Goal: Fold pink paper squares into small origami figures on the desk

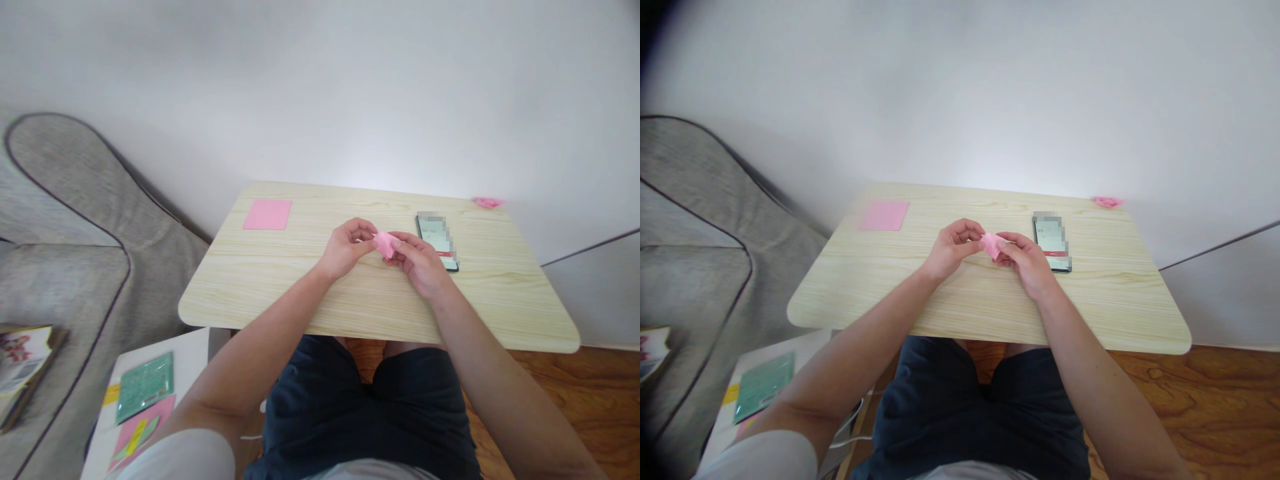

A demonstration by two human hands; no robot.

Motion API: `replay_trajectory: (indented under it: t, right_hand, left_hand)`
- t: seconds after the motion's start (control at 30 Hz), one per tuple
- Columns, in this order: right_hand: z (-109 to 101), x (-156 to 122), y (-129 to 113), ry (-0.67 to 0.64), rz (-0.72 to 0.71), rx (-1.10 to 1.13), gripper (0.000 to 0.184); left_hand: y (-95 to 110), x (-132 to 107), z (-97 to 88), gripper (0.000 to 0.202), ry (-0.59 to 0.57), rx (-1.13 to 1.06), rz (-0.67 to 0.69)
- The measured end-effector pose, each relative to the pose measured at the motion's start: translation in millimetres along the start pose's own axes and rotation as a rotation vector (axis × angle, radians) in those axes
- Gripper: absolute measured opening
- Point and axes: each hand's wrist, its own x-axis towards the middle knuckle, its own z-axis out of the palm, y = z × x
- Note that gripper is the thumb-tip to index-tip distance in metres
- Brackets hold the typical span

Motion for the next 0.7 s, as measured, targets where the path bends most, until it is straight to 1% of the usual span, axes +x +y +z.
replay_trajectory:
  t: [0.17, 0.33, 0.47, 0.7]
  right_hand:
    - [-0.5, 0.3, 2.6, 0.031, -0.006, 0.012, 0.029]
    - [-0.1, 1.5, 6.2, 0.05, -0.021, -0.007, 0.028]
    - [-0.5, 1.5, 8.5, 0.052, -0.041, -0.03, 0.03]
    - [2.6, 0.6, 8.3, 0.063, -0.078, -0.067, 0.038]
  left_hand:
    - [0.0, -0.6, 1.0, 0.027, 0.013, 0.074, 0.01]
    - [2.0, -2.8, 3.9, 0.033, 0.012, 0.146, 0.023]
    - [3.5, -4.3, 5.8, 0.033, -0.001, 0.21, 0.018]
    - [3.7, -5.4, 6.8, 0.031, 0.024, 0.326, 0.056]
